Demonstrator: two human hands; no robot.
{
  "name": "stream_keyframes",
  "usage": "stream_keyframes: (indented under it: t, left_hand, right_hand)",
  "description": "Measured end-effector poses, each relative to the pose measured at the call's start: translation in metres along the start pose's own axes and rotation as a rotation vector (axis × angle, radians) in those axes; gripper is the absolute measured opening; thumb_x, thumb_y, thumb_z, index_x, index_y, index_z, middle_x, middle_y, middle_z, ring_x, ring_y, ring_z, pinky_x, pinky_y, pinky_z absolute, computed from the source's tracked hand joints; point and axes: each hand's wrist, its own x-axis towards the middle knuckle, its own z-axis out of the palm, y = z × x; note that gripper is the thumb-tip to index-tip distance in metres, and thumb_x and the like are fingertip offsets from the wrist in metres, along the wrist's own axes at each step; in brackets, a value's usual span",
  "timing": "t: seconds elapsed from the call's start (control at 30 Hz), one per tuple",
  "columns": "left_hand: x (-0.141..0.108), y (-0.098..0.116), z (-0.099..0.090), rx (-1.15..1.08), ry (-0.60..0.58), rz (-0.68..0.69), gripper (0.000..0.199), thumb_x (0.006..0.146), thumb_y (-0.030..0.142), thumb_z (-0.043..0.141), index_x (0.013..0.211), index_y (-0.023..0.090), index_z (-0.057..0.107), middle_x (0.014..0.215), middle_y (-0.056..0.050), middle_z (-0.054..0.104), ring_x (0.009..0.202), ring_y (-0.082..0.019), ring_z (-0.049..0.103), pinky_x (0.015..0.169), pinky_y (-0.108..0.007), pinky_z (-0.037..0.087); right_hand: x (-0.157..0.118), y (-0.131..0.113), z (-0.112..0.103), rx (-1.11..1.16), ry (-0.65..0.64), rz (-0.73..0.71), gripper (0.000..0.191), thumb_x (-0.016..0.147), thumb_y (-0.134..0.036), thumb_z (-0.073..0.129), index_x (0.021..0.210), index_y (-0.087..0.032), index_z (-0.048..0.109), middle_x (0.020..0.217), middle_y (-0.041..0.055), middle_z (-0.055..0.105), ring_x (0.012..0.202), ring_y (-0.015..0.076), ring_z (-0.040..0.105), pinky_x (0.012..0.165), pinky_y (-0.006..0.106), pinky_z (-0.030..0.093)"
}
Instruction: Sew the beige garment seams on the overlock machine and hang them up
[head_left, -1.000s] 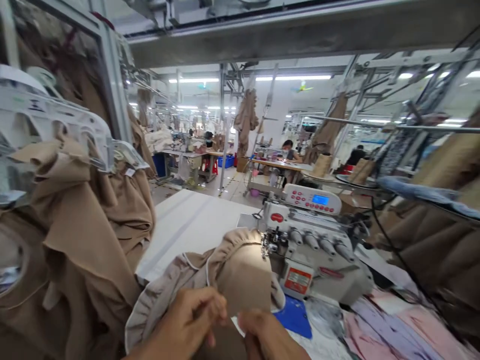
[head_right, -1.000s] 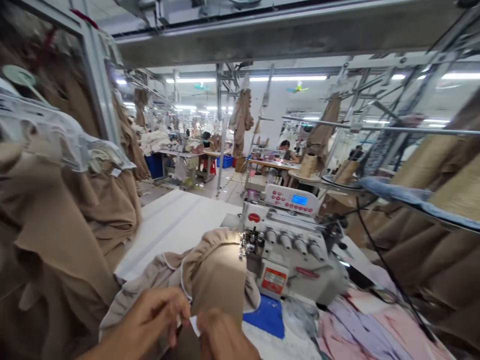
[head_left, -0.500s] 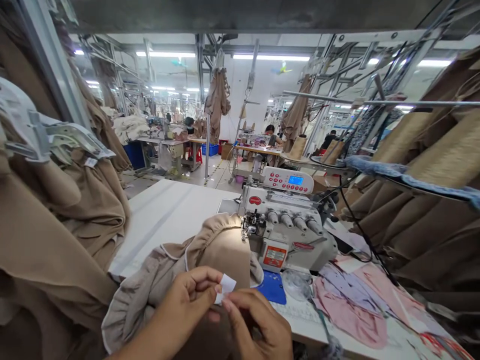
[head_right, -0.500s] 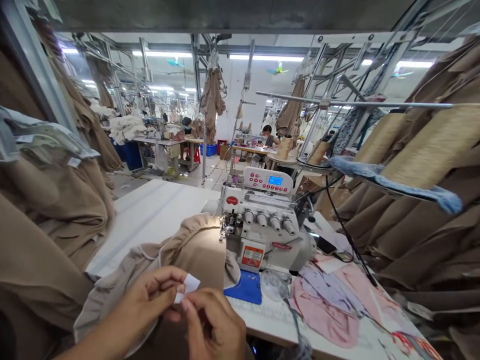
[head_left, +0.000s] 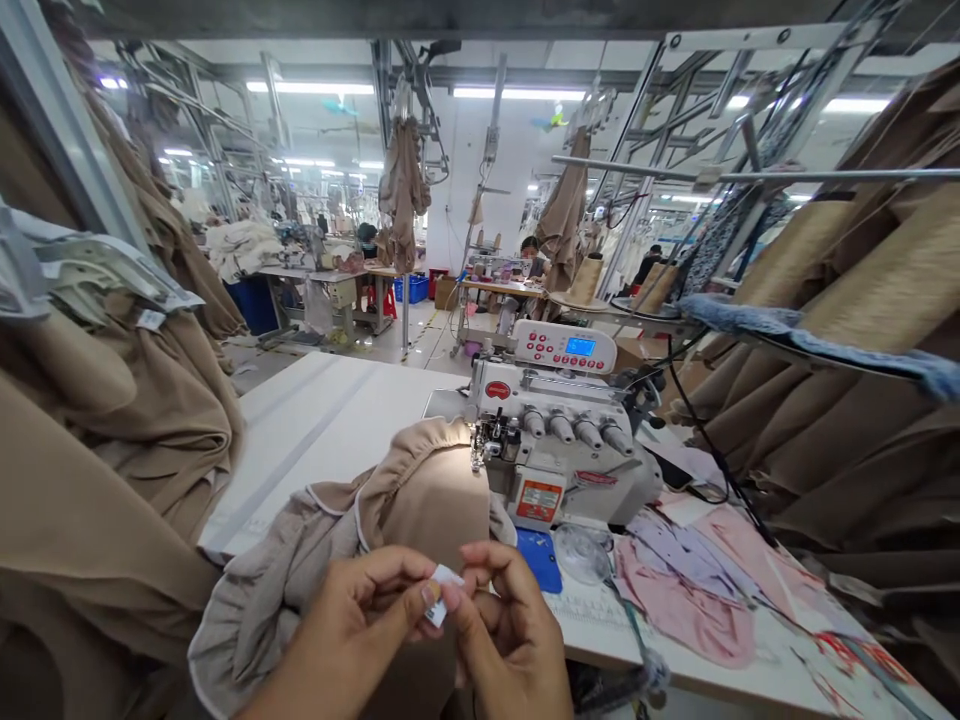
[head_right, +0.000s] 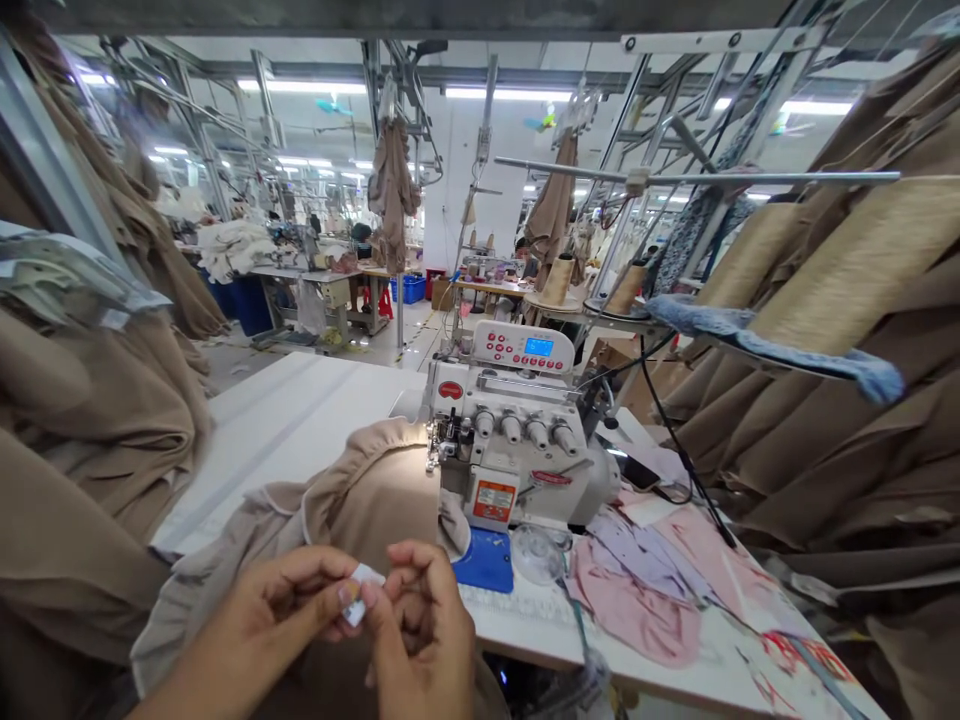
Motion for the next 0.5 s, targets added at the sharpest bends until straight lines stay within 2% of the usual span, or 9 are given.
stream_keyframes:
  t: [0.07, 0.13, 0.23, 0.33, 0.4, 0.5]
  left_hand:
    - [-0.001, -0.002, -0.002, 0.082, 0.014, 0.03, 0.037, 0.087, 0.053, 0.065, 0.089, 0.018, 0.076, 0.078, -0.004, 0.071, 0.075, -0.016, 0.065, 0.067, -0.021, 0.051]
    - [-0.002, -0.004, -0.004, 0.146, 0.016, 0.026, 0.035, 0.089, 0.051, 0.063, 0.09, 0.019, 0.076, 0.078, -0.003, 0.07, 0.075, -0.016, 0.065, 0.069, -0.021, 0.051]
    - [-0.001, -0.004, -0.007, 0.213, -0.002, 0.02, 0.033, 0.092, 0.049, 0.06, 0.091, 0.02, 0.075, 0.079, -0.002, 0.071, 0.076, -0.016, 0.066, 0.069, -0.021, 0.051]
    - [0.005, 0.002, -0.012, 0.421, -0.027, 0.077, 0.029, 0.095, 0.043, 0.056, 0.086, 0.022, 0.074, 0.076, 0.0, 0.071, 0.073, -0.015, 0.066, 0.064, -0.02, 0.049]
    - [0.009, 0.007, -0.015, 0.633, 0.001, 0.212, 0.024, 0.096, 0.037, 0.055, 0.089, 0.024, 0.074, 0.08, 0.0, 0.074, 0.073, -0.015, 0.068, 0.064, -0.021, 0.05]
    - [0.011, 0.011, -0.015, 1.0, 0.177, 0.637, 0.022, 0.096, 0.022, 0.052, 0.104, 0.024, 0.073, 0.097, -0.004, 0.077, 0.086, -0.02, 0.071, 0.077, -0.028, 0.055]
  right_hand:
    - [0.002, -0.005, -0.006, -0.048, -0.112, 0.033, 0.041, 0.084, -0.054, 0.074, 0.104, -0.019, 0.066, 0.072, -0.0027, 0.057, 0.045, 0.0058, 0.045, 0.039, 0.014, 0.037]
    - [0.003, -0.007, -0.013, -0.138, -0.206, 0.045, 0.037, 0.09, -0.052, 0.068, 0.098, -0.016, 0.069, 0.066, -0.0016, 0.059, 0.045, 0.0068, 0.05, 0.043, 0.016, 0.04]
    - [0.005, -0.007, -0.021, -0.218, -0.237, 0.04, 0.037, 0.092, -0.051, 0.065, 0.094, -0.015, 0.068, 0.067, 0.0011, 0.065, 0.047, 0.0088, 0.055, 0.046, 0.017, 0.04]
    - [0.009, -0.007, -0.023, -0.297, -0.277, 0.049, 0.037, 0.092, -0.051, 0.064, 0.091, -0.014, 0.068, 0.068, 0.0012, 0.063, 0.048, 0.0089, 0.054, 0.045, 0.017, 0.039]
    - [0.014, -0.007, -0.021, -0.295, -0.267, 0.07, 0.038, 0.089, -0.051, 0.066, 0.086, -0.014, 0.067, 0.058, -0.0034, 0.054, 0.043, 0.0075, 0.047, 0.042, 0.016, 0.035]
    - [0.026, -0.007, -0.016, -0.13, -0.161, 0.086, 0.041, 0.079, -0.054, 0.075, 0.076, -0.014, 0.063, 0.054, -0.0072, 0.046, 0.04, 0.0046, 0.035, 0.037, 0.014, 0.027]
